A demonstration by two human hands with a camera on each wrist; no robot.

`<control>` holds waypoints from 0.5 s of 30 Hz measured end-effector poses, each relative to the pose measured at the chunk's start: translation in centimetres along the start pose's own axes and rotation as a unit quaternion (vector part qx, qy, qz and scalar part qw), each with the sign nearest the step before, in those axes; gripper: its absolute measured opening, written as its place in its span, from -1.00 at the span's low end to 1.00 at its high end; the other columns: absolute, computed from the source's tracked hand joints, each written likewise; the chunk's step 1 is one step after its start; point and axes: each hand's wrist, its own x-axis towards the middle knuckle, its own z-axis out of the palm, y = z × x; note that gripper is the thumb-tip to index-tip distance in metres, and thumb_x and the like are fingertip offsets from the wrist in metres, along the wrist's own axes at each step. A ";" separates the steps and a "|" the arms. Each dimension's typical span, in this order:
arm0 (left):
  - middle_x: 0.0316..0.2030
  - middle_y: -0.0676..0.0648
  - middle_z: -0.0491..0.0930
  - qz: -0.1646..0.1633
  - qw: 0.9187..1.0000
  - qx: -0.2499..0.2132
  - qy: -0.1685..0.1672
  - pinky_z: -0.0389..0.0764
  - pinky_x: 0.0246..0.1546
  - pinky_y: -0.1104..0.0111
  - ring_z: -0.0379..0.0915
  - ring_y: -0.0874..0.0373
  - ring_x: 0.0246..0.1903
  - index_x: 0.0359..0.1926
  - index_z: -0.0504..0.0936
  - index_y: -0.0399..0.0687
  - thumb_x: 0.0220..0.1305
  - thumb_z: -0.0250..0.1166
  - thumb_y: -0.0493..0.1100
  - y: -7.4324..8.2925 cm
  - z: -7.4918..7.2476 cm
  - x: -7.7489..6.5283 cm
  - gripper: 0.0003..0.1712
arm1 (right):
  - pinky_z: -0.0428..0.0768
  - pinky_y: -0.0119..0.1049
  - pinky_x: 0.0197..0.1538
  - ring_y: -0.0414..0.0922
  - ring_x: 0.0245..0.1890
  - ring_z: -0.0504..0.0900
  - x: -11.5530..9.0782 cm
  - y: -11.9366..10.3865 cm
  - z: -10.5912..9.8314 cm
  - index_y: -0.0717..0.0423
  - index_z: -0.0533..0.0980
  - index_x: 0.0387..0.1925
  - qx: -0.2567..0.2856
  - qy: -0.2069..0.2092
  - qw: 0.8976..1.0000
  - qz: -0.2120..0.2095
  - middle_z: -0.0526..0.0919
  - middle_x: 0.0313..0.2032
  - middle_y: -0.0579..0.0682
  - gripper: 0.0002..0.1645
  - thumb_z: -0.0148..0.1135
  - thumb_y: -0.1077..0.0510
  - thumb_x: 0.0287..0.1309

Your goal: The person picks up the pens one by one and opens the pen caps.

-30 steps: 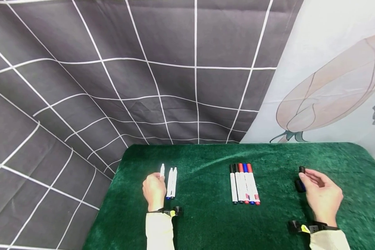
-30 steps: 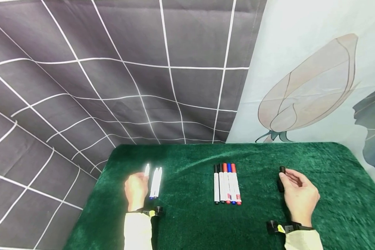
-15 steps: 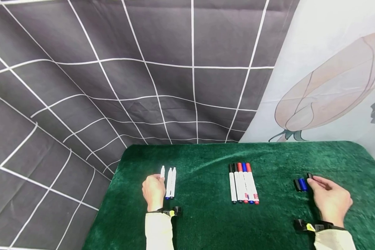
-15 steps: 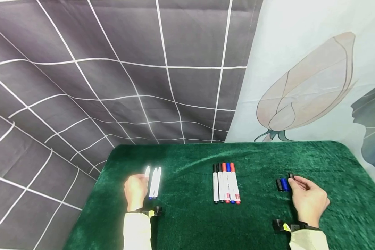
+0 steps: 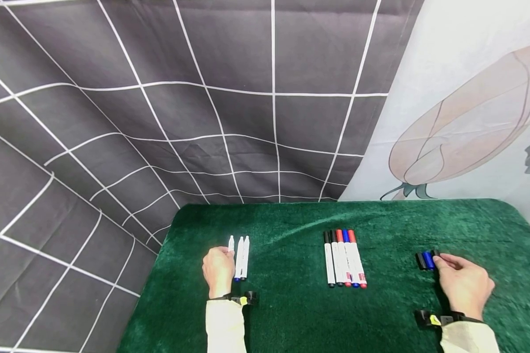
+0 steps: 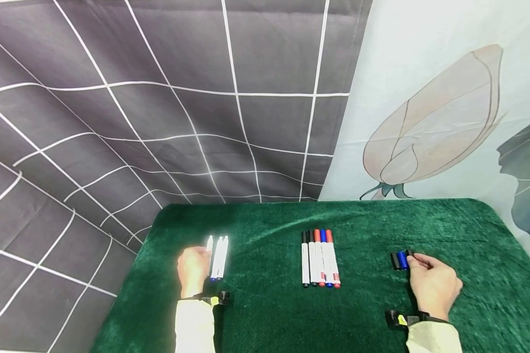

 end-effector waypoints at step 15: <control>-0.41 -0.22 0.64 0.016 1.000 -0.005 -0.007 0.46 -0.40 0.09 0.52 -0.12 -0.42 -0.31 0.68 -0.22 0.16 0.24 -0.18 -0.1 0.4 0.0 -0.81 | 0.03 0.09 0.09 0.21 -0.06 0.43 -0.3 -0.2 0.0 0.24 0.54 -0.04 -0.017 -0.005 1.000 -0.014 0.67 -0.35 0.18 -0.51 0.09 -0.06 0.18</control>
